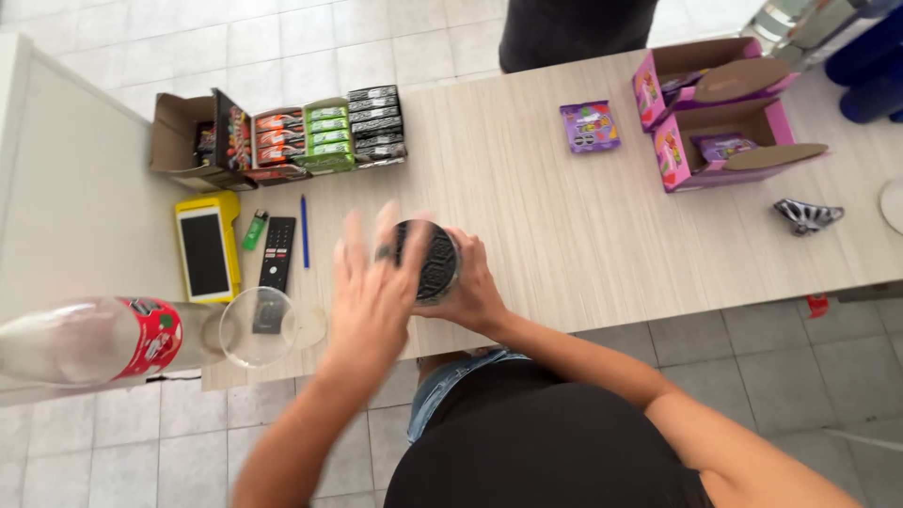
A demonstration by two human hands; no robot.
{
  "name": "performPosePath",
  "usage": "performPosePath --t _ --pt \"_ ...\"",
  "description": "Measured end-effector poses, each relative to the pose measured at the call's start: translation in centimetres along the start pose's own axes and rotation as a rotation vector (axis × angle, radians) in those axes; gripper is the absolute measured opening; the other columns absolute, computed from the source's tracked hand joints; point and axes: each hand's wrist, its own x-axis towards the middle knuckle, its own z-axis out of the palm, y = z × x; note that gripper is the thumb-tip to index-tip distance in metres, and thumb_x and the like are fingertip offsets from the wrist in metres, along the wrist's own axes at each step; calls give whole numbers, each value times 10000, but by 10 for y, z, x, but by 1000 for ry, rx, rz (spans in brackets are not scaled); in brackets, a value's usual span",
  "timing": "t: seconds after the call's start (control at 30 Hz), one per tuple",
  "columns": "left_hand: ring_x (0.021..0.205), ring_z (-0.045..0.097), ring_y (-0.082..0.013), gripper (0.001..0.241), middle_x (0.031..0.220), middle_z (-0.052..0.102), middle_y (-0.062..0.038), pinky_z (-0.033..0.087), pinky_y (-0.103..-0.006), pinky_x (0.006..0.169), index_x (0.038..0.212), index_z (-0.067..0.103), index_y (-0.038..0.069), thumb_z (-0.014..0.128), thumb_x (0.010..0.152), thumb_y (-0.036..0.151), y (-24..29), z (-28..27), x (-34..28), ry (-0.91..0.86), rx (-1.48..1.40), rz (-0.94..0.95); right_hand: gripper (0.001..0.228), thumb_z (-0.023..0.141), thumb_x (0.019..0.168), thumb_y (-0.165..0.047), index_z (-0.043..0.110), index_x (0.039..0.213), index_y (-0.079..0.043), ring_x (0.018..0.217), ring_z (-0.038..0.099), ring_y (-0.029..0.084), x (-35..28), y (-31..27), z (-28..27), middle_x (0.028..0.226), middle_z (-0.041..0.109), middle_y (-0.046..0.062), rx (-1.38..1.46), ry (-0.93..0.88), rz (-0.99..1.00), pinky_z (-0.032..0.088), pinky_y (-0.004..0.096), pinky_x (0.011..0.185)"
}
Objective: Sorting and organizing small boxes of lollipops or candies into rows on a checkout counter.
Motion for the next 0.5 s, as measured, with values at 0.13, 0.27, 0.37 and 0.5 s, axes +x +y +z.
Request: performPosePath --t 0.13,0.27,0.37,0.5 --pt "1520 143 -533 1125 1689 196 -38 475 -672 1029 1439 494 345 896 502 -129 -25 10 46 -271 -235 385 1287 1002 529 -545 358 1472 46 1216 506 359 11 -1 -3 1339 480 201 -85 43 -132 415 464 1119" --pt "1222 542 -433 913 1383 482 -119 616 -569 803 1395 533 298 882 552 283 -33 38 59 -308 -288 267 1326 1024 456 -495 360 1494 -5 1169 529 335 17 -9 -3 1281 502 150 -17 7 -86 457 467 1079" --pt "880 719 -352 687 1001 646 -112 608 -507 660 1190 583 208 661 725 708 -28 72 52 -162 -154 -31 1315 1021 486 -456 329 1516 -22 1135 520 330 16 -15 2 1226 485 137 16 -11 -20 472 481 1038" --pt "917 781 -332 970 915 791 -131 555 -540 845 1031 719 70 463 773 969 -33 23 31 -292 -85 -257 1264 1009 546 -416 313 1519 -9 1125 504 371 14 -16 16 1219 472 173 51 -8 11 446 527 1037"
